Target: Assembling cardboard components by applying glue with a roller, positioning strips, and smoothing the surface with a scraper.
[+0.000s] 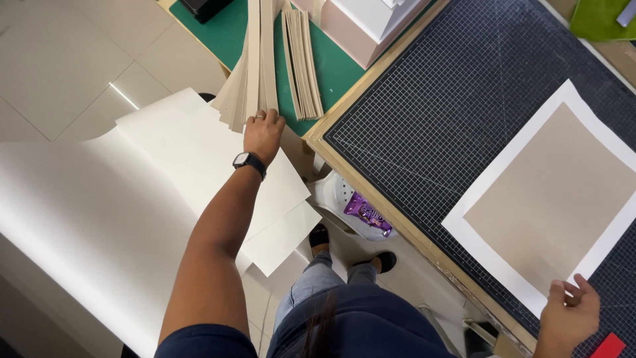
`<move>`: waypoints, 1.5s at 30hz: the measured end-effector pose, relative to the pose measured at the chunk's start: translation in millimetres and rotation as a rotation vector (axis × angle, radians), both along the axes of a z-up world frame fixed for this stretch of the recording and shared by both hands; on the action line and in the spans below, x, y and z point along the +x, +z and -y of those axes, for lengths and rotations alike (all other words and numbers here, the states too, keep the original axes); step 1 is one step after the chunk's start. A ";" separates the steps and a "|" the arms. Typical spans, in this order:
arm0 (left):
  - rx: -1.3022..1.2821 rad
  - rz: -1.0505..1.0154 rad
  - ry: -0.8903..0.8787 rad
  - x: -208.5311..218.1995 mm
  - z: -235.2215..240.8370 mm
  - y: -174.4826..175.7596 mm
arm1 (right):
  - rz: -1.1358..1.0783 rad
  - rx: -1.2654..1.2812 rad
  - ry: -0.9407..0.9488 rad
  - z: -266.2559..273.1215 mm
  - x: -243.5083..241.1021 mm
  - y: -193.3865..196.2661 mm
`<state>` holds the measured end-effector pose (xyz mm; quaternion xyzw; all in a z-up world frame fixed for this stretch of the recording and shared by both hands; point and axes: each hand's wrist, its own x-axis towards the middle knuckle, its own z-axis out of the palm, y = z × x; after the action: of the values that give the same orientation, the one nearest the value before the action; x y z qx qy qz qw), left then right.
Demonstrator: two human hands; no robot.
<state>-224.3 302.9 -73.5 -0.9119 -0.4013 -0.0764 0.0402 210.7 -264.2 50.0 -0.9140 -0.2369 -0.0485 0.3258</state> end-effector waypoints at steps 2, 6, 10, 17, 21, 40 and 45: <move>-0.020 -0.046 -0.002 4.2 -4.2 2.7 | 0.021 -0.022 -0.013 1.6 -2.1 -0.6; 0.032 -0.073 0.009 5.0 1.4 -0.5 | 0.014 -0.002 0.024 12.9 -2.6 -5.9; 0.020 -0.048 0.047 8.9 3.4 -6.2 | -0.002 -0.051 -0.023 10.2 -11.7 0.6; -0.059 0.301 0.140 12.2 -4.1 -15.1 | -0.086 0.029 -0.052 7.2 -22.5 11.2; -0.278 0.579 0.357 11.8 -6.9 -0.5 | -0.111 0.017 -0.048 -6.5 -33.4 26.3; 0.065 0.134 0.287 26.7 -2.4 -26.9 | -0.129 0.028 -0.011 4.6 -44.4 18.2; 0.030 0.187 0.314 30.5 -4.6 -25.3 | -0.131 -0.006 -0.013 2.8 -47.9 21.4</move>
<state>-193.8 307.6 -98.8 -0.8263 -0.5395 -0.1594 0.0277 162.7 -267.0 71.5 -0.9176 -0.2094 0.0099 0.3376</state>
